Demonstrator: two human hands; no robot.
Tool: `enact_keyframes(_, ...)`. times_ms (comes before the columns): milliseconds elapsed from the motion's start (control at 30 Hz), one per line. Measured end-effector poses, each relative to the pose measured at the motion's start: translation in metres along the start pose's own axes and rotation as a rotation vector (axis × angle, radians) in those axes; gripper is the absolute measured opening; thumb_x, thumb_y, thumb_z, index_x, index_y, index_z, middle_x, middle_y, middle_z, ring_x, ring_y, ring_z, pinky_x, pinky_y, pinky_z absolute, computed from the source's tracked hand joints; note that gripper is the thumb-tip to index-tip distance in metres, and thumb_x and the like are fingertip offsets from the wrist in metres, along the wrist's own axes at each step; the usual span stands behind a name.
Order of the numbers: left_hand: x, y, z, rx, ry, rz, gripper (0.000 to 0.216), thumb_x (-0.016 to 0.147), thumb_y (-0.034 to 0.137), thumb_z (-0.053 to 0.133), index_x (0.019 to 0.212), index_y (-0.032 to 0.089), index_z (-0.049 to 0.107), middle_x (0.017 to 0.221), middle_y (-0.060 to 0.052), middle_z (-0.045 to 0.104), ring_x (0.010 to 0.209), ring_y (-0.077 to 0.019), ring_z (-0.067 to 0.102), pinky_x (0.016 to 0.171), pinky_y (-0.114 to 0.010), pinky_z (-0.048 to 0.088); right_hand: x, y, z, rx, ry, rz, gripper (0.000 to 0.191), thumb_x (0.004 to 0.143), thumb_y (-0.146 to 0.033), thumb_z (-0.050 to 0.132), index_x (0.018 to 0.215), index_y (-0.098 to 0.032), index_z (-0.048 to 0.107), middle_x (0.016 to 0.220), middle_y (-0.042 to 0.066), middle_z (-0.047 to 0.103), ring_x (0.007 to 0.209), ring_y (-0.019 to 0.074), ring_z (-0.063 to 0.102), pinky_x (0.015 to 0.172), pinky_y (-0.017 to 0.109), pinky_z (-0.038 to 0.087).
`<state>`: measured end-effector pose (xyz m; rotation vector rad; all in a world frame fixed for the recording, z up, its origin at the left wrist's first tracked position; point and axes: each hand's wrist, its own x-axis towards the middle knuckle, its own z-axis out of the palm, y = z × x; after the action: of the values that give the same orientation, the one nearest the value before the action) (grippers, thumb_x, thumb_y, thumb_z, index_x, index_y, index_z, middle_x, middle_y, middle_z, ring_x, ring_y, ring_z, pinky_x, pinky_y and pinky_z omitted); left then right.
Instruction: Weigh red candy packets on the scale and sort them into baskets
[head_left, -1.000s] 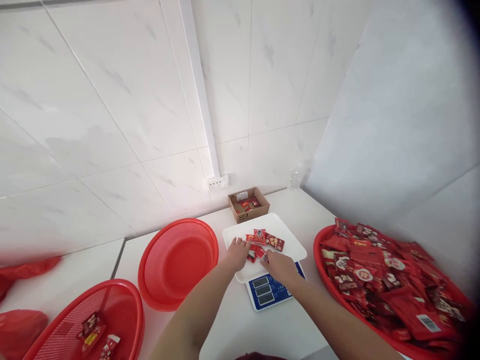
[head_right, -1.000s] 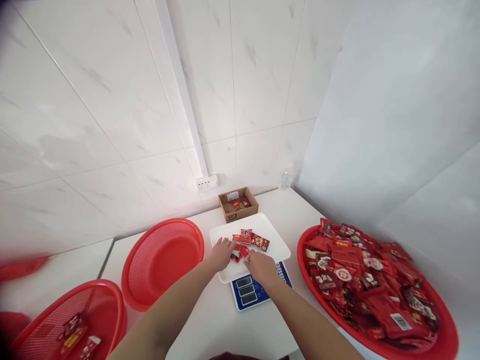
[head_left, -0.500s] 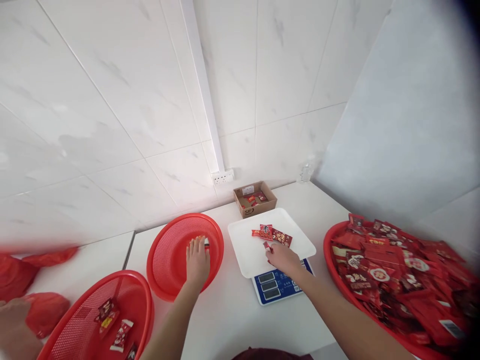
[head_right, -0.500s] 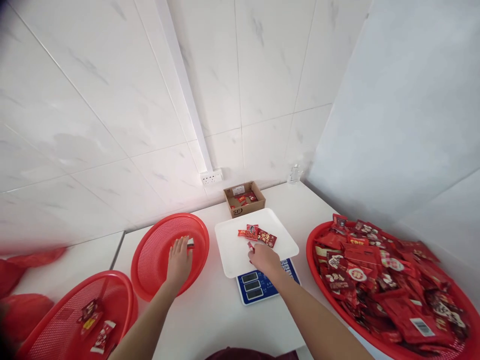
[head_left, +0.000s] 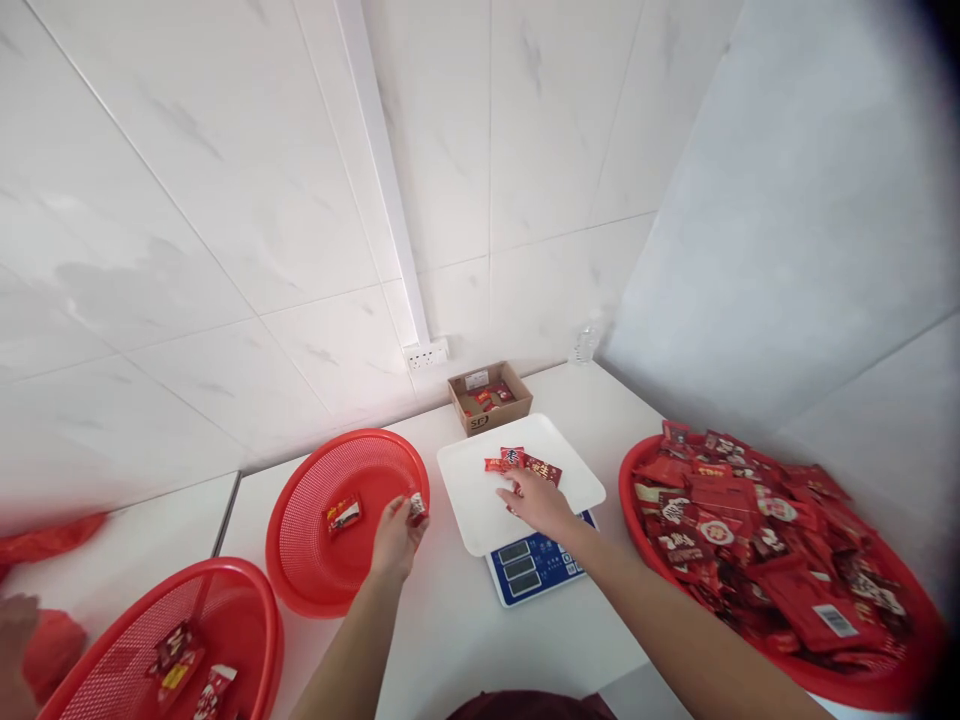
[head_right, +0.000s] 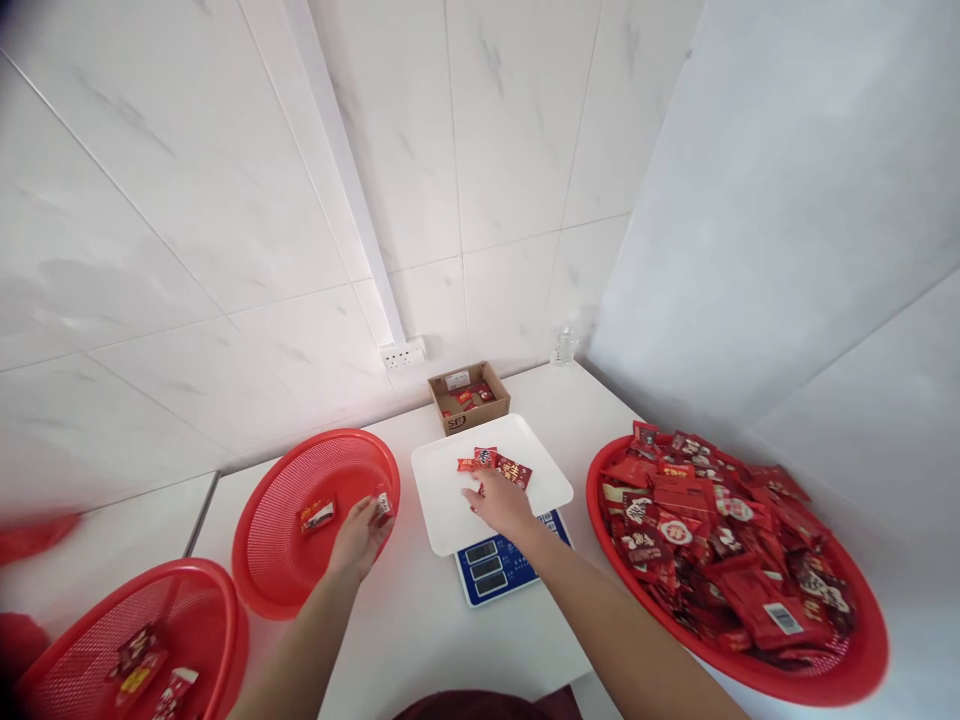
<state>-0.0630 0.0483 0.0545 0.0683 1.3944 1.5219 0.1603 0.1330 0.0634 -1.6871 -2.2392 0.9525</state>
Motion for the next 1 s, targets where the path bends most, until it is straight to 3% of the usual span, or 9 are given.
enact_keyframes(67, 0.007, 0.012, -0.014, -0.066, 0.121, 0.051, 0.027, 0.082, 0.008, 0.050, 0.105, 0.022, 0.046, 0.085, -0.002, 0.060, 0.070, -0.0114, 0.063, 0.072, -0.028, 0.054, 0.008, 0.013, -0.007, -0.163, 0.113, 0.035, 0.043, 0.086, -0.039, 0.043, 0.126, -0.023, 0.048, 0.127, 0.010, 0.053, 0.097, 0.0209, 0.061, 0.073, 0.029, 0.043)
enact_keyframes(133, 0.010, 0.021, -0.024, -0.081, 0.187, 0.069, 0.040, 0.082, 0.008, 0.050, 0.116, 0.025, 0.040, 0.100, -0.006, 0.058, 0.081, -0.0143, 0.064, 0.076, -0.031, 0.054, 0.016, 0.024, -0.011, -0.290, 0.131, 0.086, 0.048, 0.087, -0.036, 0.041, 0.133, -0.023, 0.040, 0.137, 0.013, 0.041, 0.098, 0.0232, 0.060, 0.072, 0.031, 0.043)
enact_keyframes(267, 0.008, 0.022, -0.025, 0.014, 0.200, 0.054, 0.046, 0.082, 0.015, 0.051, 0.125, 0.027, 0.037, 0.126, -0.012, 0.048, 0.105, -0.0211, 0.058, 0.080, -0.033, 0.051, 0.030, 0.040, -0.009, -0.405, 0.035, 0.152, 0.047, 0.086, -0.029, 0.041, 0.132, -0.018, 0.039, 0.130, 0.016, 0.047, 0.096, 0.0243, 0.061, 0.071, 0.032, 0.043)
enact_keyframes(367, 0.001, 0.010, -0.010, 0.173, 0.065, 0.039, 0.038, 0.082, 0.020, 0.053, 0.118, 0.023, 0.045, 0.130, -0.013, 0.046, 0.110, -0.0216, 0.055, 0.083, -0.032, 0.050, 0.034, 0.047, -0.008, -0.422, 0.014, 0.157, 0.038, 0.086, -0.024, 0.039, 0.123, -0.017, 0.047, 0.117, 0.014, 0.055, 0.092, 0.0238, 0.062, 0.069, 0.031, 0.042)
enact_keyframes(533, -0.018, -0.013, 0.028, 0.414, -0.305, -0.034, 0.028, 0.081, 0.028, 0.057, 0.106, 0.016, 0.054, 0.112, -0.013, 0.057, 0.093, -0.0179, 0.059, 0.084, -0.033, 0.048, 0.021, 0.035, -0.011, -0.255, 0.131, 0.213, 0.030, 0.085, -0.025, 0.040, 0.110, -0.017, 0.054, 0.110, 0.012, 0.059, 0.092, 0.0232, 0.061, 0.070, 0.031, 0.041)
enact_keyframes(633, -0.030, -0.026, 0.048, 0.413, -0.501, -0.124, 0.042, 0.080, 0.038, 0.060, 0.116, 0.019, 0.050, 0.110, -0.011, 0.058, 0.092, -0.0178, 0.060, 0.083, -0.035, 0.048, 0.000, 0.010, -0.004, -0.042, 0.138, 0.026, 0.034, 0.082, -0.029, 0.047, 0.114, -0.023, 0.053, 0.113, 0.006, 0.061, 0.097, 0.0195, 0.059, 0.076, 0.027, 0.041)
enact_keyframes(733, -0.033, -0.036, 0.057, 0.278, -0.565, -0.180, 0.040, 0.080, 0.041, 0.059, 0.113, 0.021, 0.051, 0.105, -0.008, 0.062, 0.084, -0.0152, 0.062, 0.078, -0.033, 0.050, -0.018, -0.017, 0.010, 0.085, -0.005, -0.247, 0.041, 0.079, -0.032, 0.051, 0.120, -0.028, 0.052, 0.115, 0.003, 0.060, 0.096, 0.0172, 0.059, 0.080, 0.026, 0.041)
enact_keyframes(833, -0.026, -0.035, 0.051, 0.087, -0.407, -0.167, 0.020, 0.084, 0.030, 0.055, 0.099, 0.017, 0.054, 0.088, -0.005, 0.065, 0.068, -0.0110, 0.062, 0.070, -0.029, 0.053, -0.020, -0.027, 0.018, 0.113, -0.065, -0.319, 0.046, 0.078, -0.037, 0.053, 0.123, -0.027, 0.051, 0.122, 0.005, 0.057, 0.102, 0.0190, 0.057, 0.085, 0.028, 0.041)
enact_keyframes(1000, -0.005, 0.002, 0.011, -0.257, 0.074, -0.107, 0.010, 0.088, 0.020, 0.047, 0.092, 0.016, 0.055, 0.084, -0.007, 0.065, 0.076, -0.0128, 0.065, 0.074, -0.025, 0.056, 0.017, -0.004, 0.009, -0.071, 0.050, -0.043, 0.047, 0.084, -0.036, 0.046, 0.129, -0.024, 0.045, 0.140, 0.008, 0.040, 0.107, 0.0213, 0.055, 0.083, 0.032, 0.043)
